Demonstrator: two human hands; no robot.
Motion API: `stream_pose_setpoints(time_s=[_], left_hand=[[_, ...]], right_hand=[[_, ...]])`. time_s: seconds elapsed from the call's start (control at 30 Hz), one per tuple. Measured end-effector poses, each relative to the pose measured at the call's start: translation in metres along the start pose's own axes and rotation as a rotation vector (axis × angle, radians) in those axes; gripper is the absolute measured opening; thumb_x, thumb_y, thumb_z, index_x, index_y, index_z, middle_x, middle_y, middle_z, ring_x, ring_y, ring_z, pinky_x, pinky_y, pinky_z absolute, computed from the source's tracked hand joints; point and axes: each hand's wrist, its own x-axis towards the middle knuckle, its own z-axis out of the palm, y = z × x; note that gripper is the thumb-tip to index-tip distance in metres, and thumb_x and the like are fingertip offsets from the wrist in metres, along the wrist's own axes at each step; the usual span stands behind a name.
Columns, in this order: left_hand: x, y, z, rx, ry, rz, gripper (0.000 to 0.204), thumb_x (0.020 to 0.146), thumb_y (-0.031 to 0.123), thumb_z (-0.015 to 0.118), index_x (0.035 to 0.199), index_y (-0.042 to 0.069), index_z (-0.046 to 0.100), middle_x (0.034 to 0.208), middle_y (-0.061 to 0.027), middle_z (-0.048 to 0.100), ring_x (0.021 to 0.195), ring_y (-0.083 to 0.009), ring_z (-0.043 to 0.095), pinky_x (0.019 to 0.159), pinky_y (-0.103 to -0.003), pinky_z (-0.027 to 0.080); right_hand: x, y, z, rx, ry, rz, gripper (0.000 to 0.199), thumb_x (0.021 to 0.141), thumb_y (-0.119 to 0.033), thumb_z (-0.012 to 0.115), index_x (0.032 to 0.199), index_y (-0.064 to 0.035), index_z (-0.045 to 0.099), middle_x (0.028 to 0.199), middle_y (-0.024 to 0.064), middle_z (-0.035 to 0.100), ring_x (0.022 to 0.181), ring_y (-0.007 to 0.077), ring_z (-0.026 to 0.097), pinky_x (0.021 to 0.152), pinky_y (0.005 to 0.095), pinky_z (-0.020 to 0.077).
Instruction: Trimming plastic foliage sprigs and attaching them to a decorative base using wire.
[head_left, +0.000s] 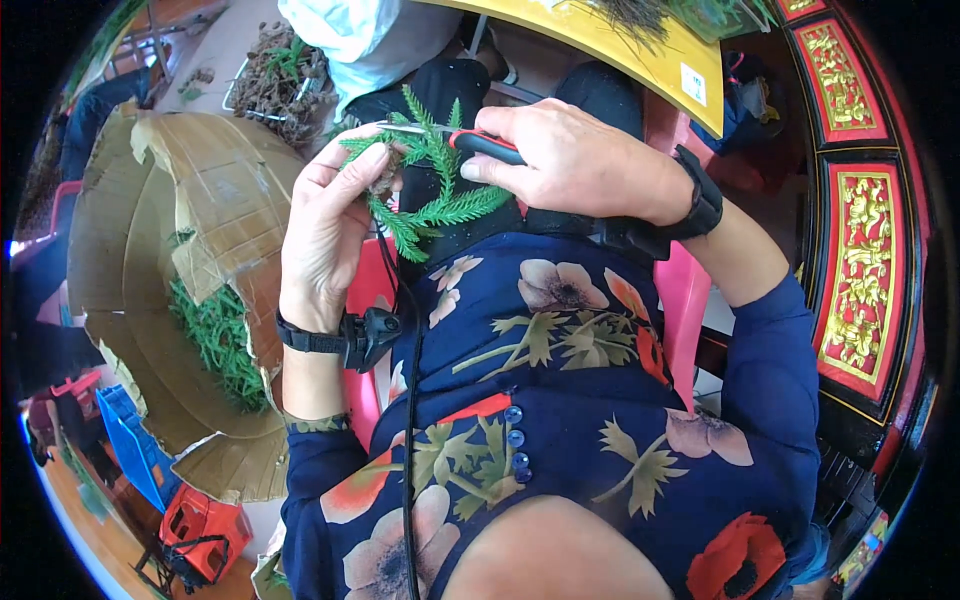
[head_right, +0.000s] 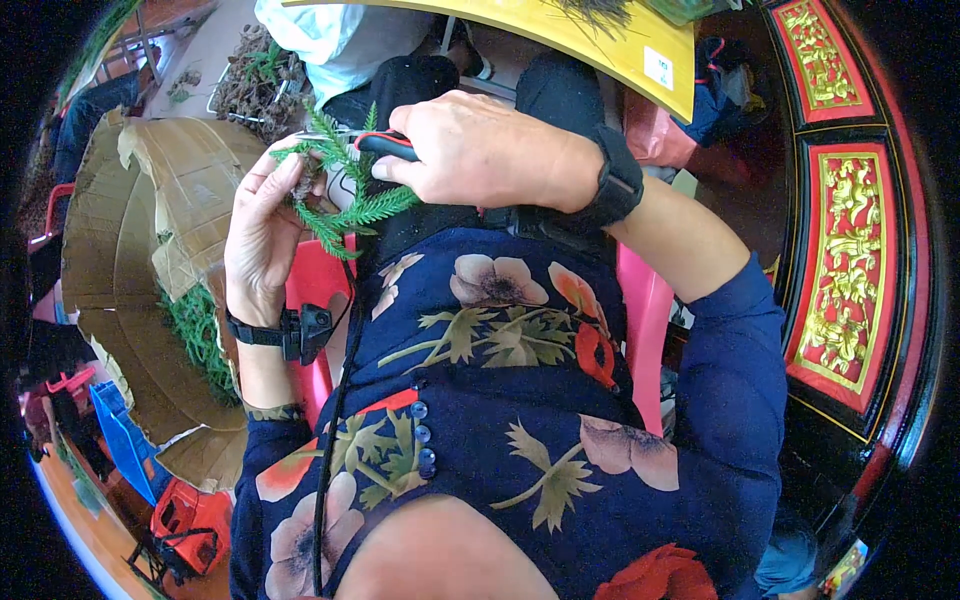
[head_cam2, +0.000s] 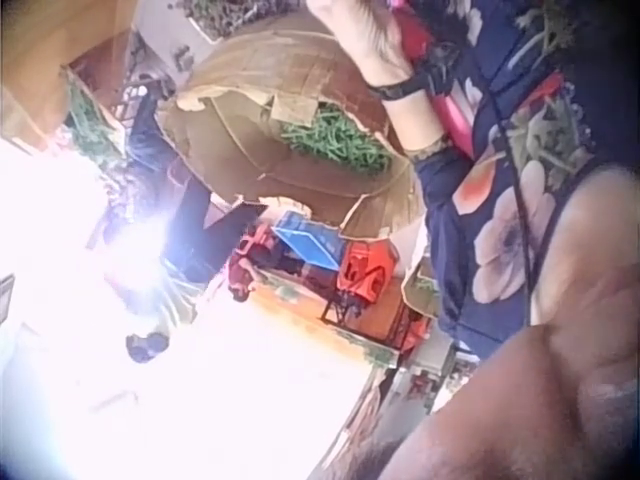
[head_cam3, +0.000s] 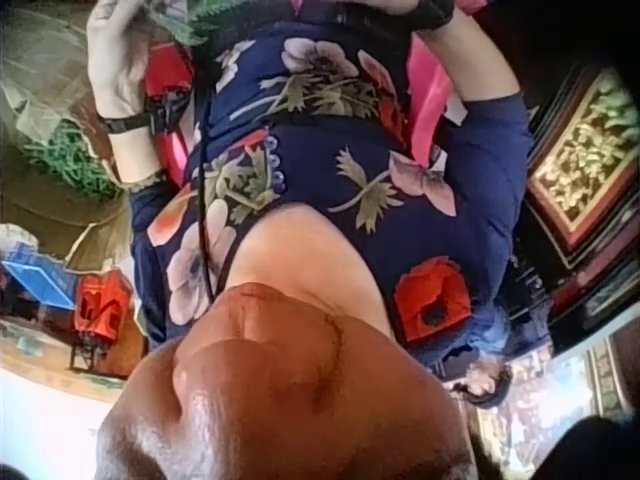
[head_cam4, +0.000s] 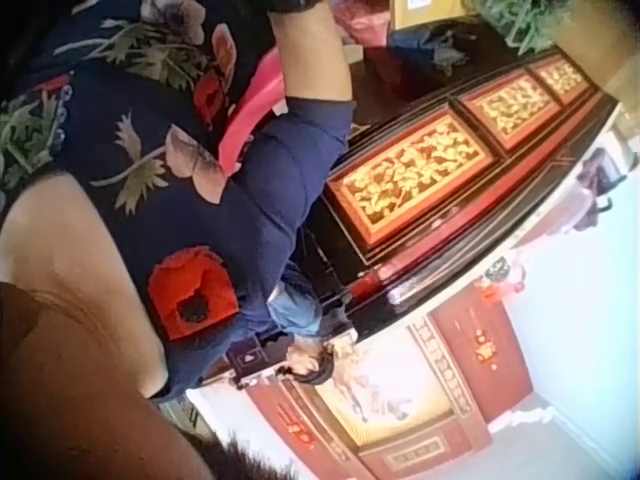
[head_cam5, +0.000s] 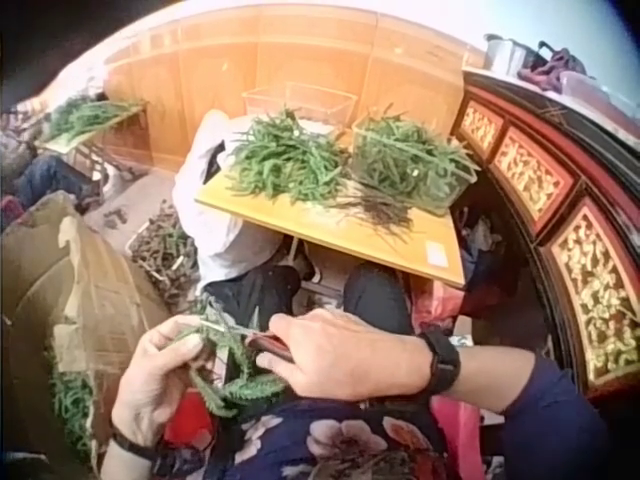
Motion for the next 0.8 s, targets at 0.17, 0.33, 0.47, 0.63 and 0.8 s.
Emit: stream_pose_setpoints(time_s=[0.17,0.33,0.47,0.63,0.8], left_hand=[[0.001,-0.001,0.004,0.067,0.043,0.042,0.025,0.082,0.002,0.067,0.106,0.000,0.060,0.095,-0.0067,0.065,0.076,-0.0099,0.059,0.072,-0.022,0.048],[-0.005,-0.005,0.014,0.342,0.176,0.218,0.025,0.079,0.001,0.071,0.101,0.001,0.062,0.091,-0.0038,0.064,0.077,-0.0072,0.058,0.069,-0.020,0.047],[-0.006,-0.008,0.015,0.429,0.188,0.290,0.026,0.077,0.000,0.072,0.100,0.001,0.061,0.088,-0.0020,0.063,0.079,-0.0060,0.057,0.068,-0.018,0.046],[-0.008,-0.008,0.019,0.591,0.208,0.396,0.024,0.079,0.001,0.072,0.100,0.001,0.061,0.089,-0.0022,0.063,0.079,-0.0058,0.057,0.069,-0.018,0.046],[-0.004,-0.007,0.017,0.485,0.145,0.288,0.022,0.083,0.004,0.068,0.103,0.000,0.061,0.091,-0.0039,0.064,0.078,-0.0072,0.059,0.071,-0.020,0.047]], right_hand=[[0.002,-0.001,-0.002,-0.051,0.057,-0.027,0.033,0.089,-0.031,0.057,0.090,0.0019,0.055,0.068,0.0201,0.058,0.066,0.0361,0.061,0.059,0.0409,0.0454],[0.003,-0.004,0.004,-0.115,0.103,-0.002,0.034,0.089,-0.032,0.057,0.090,0.0024,0.056,0.070,0.0218,0.059,0.069,0.0379,0.061,0.061,0.0425,0.0461],[0.004,-0.004,0.010,-0.121,0.126,-0.001,0.034,0.089,-0.031,0.057,0.088,0.0026,0.056,0.072,0.0230,0.059,0.071,0.0395,0.060,0.063,0.0439,0.0466],[0.004,-0.003,0.014,-0.104,0.149,0.009,0.032,0.089,-0.030,0.057,0.086,0.0025,0.056,0.072,0.0236,0.059,0.071,0.0400,0.060,0.063,0.0442,0.0471],[0.006,0.001,0.012,-0.124,0.197,0.019,0.031,0.089,-0.029,0.057,0.086,0.0014,0.057,0.069,0.0226,0.059,0.070,0.0393,0.061,0.062,0.0433,0.0474]])
